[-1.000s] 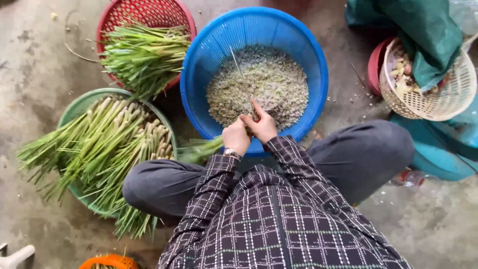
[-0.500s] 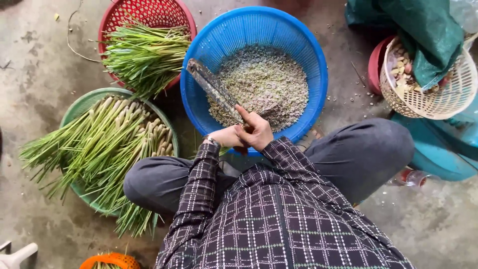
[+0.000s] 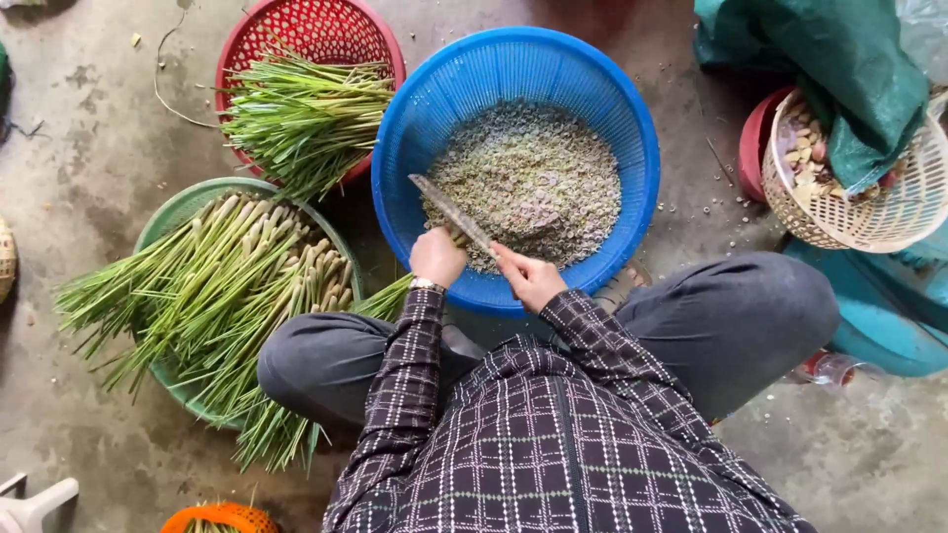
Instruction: A person sitting on the floor uses a knife to rapidly slice lemongrass stalks into a blue plastic basket.
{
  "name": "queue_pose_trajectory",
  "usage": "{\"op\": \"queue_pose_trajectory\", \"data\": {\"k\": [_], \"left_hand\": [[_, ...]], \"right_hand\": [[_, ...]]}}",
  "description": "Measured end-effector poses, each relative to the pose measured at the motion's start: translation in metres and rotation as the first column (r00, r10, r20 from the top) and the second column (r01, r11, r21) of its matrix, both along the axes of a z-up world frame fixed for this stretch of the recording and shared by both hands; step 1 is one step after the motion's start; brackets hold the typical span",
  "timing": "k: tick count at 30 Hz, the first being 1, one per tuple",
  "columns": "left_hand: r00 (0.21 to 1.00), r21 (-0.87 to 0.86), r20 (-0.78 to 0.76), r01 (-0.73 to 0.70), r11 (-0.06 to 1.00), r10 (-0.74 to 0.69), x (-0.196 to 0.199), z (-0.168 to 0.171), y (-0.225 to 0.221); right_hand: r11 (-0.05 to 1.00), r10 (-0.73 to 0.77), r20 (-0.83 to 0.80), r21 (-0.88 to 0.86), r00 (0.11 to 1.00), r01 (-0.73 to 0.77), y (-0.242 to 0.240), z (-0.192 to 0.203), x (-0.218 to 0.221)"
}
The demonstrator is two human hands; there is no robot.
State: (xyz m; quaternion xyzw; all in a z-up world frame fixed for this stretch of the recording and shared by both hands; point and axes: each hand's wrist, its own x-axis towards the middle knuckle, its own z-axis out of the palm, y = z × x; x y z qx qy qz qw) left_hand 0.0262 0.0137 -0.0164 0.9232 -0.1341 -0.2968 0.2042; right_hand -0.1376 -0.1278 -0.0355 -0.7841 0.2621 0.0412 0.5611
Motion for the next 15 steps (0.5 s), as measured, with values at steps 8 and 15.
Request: {"op": "queue_pose_trajectory", "data": {"k": [8, 15], "left_hand": [[0.979, 0.135, 0.041, -0.205, 0.969, 0.201, 0.016, -0.004, -0.007], [0.998, 0.044, -0.022, -0.065, 0.997, 0.066, -0.015, 0.036, -0.028]], "right_hand": [[0.995, 0.053, -0.060, -0.078, 0.997, -0.058, 0.007, 0.051, -0.005], [0.999, 0.008, -0.010, -0.032, 1.000, -0.008, 0.003, 0.029, 0.015]]}}
